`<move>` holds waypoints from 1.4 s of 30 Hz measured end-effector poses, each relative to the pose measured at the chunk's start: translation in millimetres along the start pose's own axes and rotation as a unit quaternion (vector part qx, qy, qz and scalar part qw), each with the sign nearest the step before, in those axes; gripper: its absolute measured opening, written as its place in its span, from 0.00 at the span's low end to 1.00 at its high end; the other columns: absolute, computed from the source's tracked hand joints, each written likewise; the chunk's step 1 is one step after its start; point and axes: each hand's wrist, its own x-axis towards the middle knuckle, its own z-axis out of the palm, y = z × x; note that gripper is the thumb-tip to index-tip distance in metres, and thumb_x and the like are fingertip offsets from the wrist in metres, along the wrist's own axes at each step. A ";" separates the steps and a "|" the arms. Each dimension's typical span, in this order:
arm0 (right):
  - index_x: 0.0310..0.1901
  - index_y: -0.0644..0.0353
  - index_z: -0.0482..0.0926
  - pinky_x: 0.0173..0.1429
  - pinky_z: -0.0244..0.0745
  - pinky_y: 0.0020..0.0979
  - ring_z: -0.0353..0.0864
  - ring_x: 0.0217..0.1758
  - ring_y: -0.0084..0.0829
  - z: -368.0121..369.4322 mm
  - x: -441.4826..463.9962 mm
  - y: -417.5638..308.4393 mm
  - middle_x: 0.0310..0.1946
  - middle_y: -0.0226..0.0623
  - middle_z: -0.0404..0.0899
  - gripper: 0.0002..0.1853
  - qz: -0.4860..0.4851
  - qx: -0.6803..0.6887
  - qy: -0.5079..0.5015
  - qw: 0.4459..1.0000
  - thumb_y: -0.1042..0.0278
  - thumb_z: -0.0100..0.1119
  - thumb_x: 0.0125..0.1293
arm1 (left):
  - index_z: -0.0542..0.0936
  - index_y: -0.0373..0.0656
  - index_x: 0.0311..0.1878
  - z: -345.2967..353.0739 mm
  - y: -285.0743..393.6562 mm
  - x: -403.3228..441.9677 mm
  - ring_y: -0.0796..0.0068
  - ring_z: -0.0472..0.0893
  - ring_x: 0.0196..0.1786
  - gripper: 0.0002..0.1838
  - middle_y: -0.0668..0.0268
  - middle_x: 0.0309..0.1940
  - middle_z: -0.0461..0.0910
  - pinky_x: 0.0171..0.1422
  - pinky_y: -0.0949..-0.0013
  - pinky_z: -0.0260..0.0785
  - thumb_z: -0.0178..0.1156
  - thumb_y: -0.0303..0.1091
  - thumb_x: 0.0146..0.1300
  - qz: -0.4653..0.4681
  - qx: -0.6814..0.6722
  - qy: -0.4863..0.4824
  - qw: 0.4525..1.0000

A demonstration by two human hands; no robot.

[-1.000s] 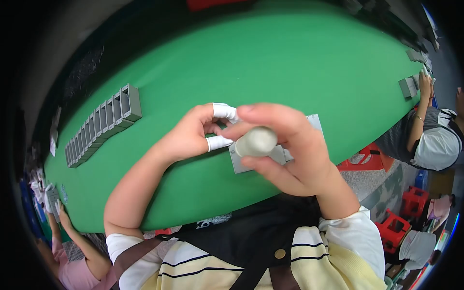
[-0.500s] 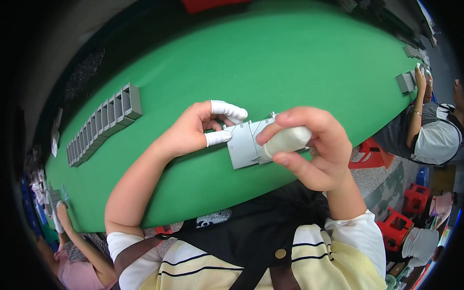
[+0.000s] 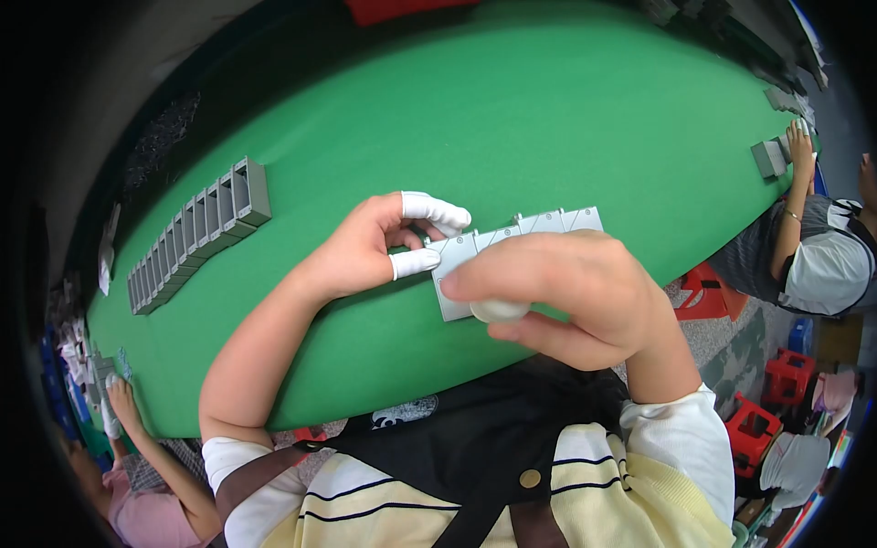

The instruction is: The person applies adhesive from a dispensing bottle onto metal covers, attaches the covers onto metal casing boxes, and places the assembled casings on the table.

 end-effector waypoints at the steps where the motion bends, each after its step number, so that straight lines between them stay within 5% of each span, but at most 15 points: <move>1: 0.45 0.63 0.72 0.36 0.78 0.31 0.84 0.36 0.42 0.6 0.6 0.0 0.37 0.54 0.80 0.15 -0.005 -0.011 0.006 1.000 0.73 0.63 0.56 | 0.77 0.41 0.51 0.2 -0.4 -0.1 0.80 0.76 0.45 0.19 0.67 0.45 0.78 0.45 0.78 0.70 0.62 0.22 0.54 0.002 0.001 0.001 1.000; 6: 0.46 0.63 0.72 0.33 0.78 0.29 0.83 0.32 0.39 4.9 4.7 -1.6 0.34 0.52 0.81 0.19 -0.031 -0.087 0.048 0.995 0.72 0.66 0.53 | 0.77 0.41 0.51 0.3 0.0 -0.2 0.79 0.76 0.44 0.19 0.67 0.46 0.78 0.44 0.77 0.70 0.61 0.21 0.54 0.004 0.003 0.001 1.000; 9: 0.42 0.61 0.80 0.39 0.78 0.30 0.82 0.35 0.35 12.9 0.7 -4.1 0.34 0.37 0.82 0.16 0.042 -0.017 0.076 0.996 0.77 0.65 0.47 | 0.77 0.41 0.51 0.5 -0.9 -0.2 0.79 0.76 0.45 0.19 0.67 0.46 0.78 0.44 0.77 0.70 0.61 0.21 0.54 0.004 0.008 0.001 1.000; 15: 0.41 0.60 0.82 0.39 0.78 0.30 0.82 0.33 0.34 -1.1 4.3 -8.4 0.33 0.36 0.82 0.10 0.067 0.078 -0.030 0.994 0.77 0.60 0.55 | 0.77 0.41 0.52 -0.2 2.3 -0.6 0.79 0.76 0.45 0.20 0.67 0.46 0.78 0.45 0.77 0.70 0.61 0.21 0.53 -0.004 0.017 0.001 1.000; 18: 0.39 0.60 0.82 0.38 0.77 0.29 0.82 0.33 0.34 0.7 0.4 -7.3 0.31 0.36 0.82 0.11 0.087 0.050 -0.009 0.995 0.76 0.66 0.51 | 0.77 0.42 0.52 0.1 2.7 -0.9 0.79 0.75 0.45 0.20 0.68 0.46 0.78 0.45 0.77 0.70 0.61 0.21 0.53 -0.007 0.016 0.003 1.000; 21: 0.34 0.62 0.72 0.32 0.78 0.29 0.82 0.27 0.33 8.8 -9.4 5.3 0.28 0.45 0.80 0.19 0.039 -0.006 0.098 0.994 0.79 0.74 0.42 | 0.77 0.42 0.52 0.7 3.6 -0.8 0.79 0.75 0.46 0.21 0.68 0.46 0.78 0.45 0.77 0.70 0.61 0.21 0.53 -0.010 0.015 0.002 1.000; 24: 0.41 0.61 0.67 0.36 0.78 0.30 0.80 0.26 0.31 17.8 -12.7 8.4 0.25 0.39 0.76 0.28 0.049 -0.021 0.124 0.991 0.80 0.75 0.40 | 0.77 0.42 0.52 -0.4 4.4 -0.4 0.79 0.75 0.46 0.21 0.68 0.47 0.78 0.45 0.77 0.70 0.61 0.21 0.52 -0.015 0.009 -0.001 1.000; 27: 0.43 0.59 0.71 0.35 0.73 0.25 0.79 0.31 0.27 27.6 -21.4 12.5 0.30 0.34 0.77 0.27 0.069 -0.045 0.204 0.976 0.74 0.76 0.40 | 0.77 0.42 0.52 0.1 4.3 -0.4 0.79 0.75 0.46 0.21 0.68 0.47 0.78 0.45 0.77 0.70 0.61 0.20 0.53 -0.010 0.014 -0.002 1.000; 35: 0.48 0.62 0.67 0.36 0.73 0.21 0.77 0.34 0.22 -12.1 -19.3 24.1 0.36 0.32 0.72 0.24 0.108 0.013 0.410 0.906 0.79 0.68 0.50 | 0.77 0.42 0.52 0.4 3.0 -0.4 0.80 0.75 0.45 0.21 0.68 0.46 0.78 0.45 0.78 0.70 0.61 0.21 0.53 -0.010 0.022 0.001 1.000; 42: 0.50 0.62 0.68 0.38 0.76 0.22 0.77 0.36 0.21 -10.3 -19.8 36.0 0.42 0.31 0.70 0.26 0.108 -0.003 0.320 0.941 0.83 0.67 0.49 | 0.77 0.42 0.52 0.8 2.6 -0.8 0.80 0.75 0.45 0.20 0.68 0.46 0.78 0.45 0.78 0.70 0.61 0.21 0.53 -0.007 0.022 0.003 1.000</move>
